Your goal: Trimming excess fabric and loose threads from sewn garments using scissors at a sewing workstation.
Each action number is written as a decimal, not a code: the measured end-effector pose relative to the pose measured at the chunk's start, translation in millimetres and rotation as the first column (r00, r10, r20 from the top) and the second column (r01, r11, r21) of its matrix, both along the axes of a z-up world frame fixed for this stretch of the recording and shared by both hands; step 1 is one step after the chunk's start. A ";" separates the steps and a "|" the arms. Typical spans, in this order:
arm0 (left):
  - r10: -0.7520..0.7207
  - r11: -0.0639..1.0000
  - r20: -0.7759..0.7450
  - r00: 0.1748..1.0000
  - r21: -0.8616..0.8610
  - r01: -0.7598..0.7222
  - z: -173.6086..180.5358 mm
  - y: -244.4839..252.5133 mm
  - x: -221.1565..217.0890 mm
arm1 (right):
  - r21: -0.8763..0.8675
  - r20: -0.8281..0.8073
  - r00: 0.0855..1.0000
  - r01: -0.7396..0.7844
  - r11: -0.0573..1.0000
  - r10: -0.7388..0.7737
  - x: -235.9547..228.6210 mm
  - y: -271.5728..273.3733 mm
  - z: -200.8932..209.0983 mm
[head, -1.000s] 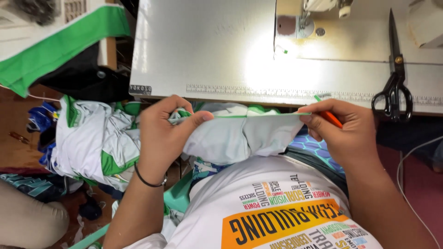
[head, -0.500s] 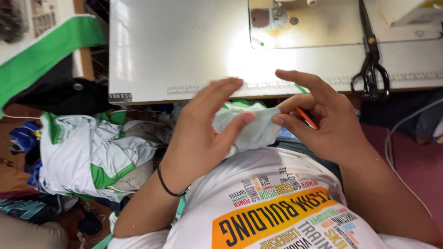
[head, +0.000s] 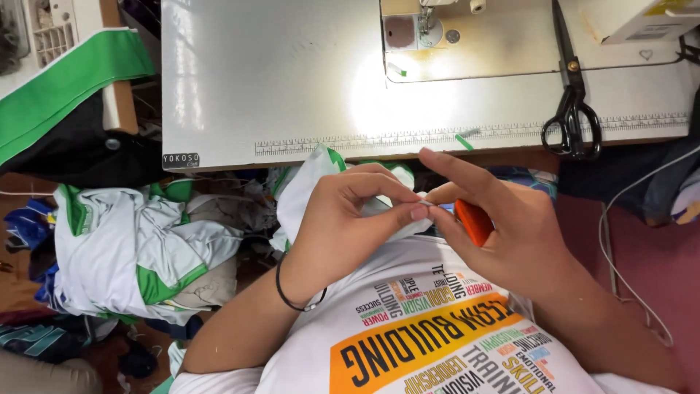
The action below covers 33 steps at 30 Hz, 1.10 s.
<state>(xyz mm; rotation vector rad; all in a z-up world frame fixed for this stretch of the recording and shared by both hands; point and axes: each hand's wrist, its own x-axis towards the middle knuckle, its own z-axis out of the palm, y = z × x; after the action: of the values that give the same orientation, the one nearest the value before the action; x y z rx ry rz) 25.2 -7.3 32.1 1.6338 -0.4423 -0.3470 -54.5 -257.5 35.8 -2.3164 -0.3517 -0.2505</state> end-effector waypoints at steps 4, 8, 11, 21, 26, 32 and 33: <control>0.035 0.995 -0.101 0.994 -0.090 -0.044 3.2 9.1 -1.2 | 0.041 -0.238 0.965 0.118 0.992 -0.105 19.9 0.7 0.0; 0.100 0.978 -0.184 0.978 -0.160 -0.130 4.8 18.3 2.4 | -0.099 -0.592 0.754 0.283 0.954 -0.285 43.9 -7.0 -34.4; 0.146 0.976 -0.178 0.973 -0.133 -0.171 2.6 25.5 3.1 | -0.035 -0.755 0.617 0.301 0.953 -0.223 39.6 -3.2 -40.9; 0.258 0.966 -0.083 0.963 0.015 -0.258 32.5 33.3 -3.2 | 0.490 -0.664 0.742 0.341 0.802 0.090 21.7 -19.6 -35.7; 0.198 0.958 -0.067 0.978 -0.200 -0.208 30.8 24.6 -11.9 | 0.895 -0.246 0.962 0.272 0.353 -0.117 9.3 -33.4 -37.5; 0.080 0.962 -0.005 0.997 -0.260 -0.079 42.6 15.6 -18.7 | 0.728 -0.138 0.956 0.275 0.629 -0.259 -14.0 25.9 33.5; 0.078 0.962 -0.008 0.997 -0.262 -0.077 41.6 14.3 -19.8 | 0.725 -0.141 0.955 0.279 0.629 -0.262 -15.7 28.3 33.5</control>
<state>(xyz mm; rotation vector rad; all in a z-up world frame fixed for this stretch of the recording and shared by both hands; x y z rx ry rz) 5.4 7.0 73.7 1.3890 -0.4066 -0.2176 -70.2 -229.1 69.4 -1.5310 0.1235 -0.4272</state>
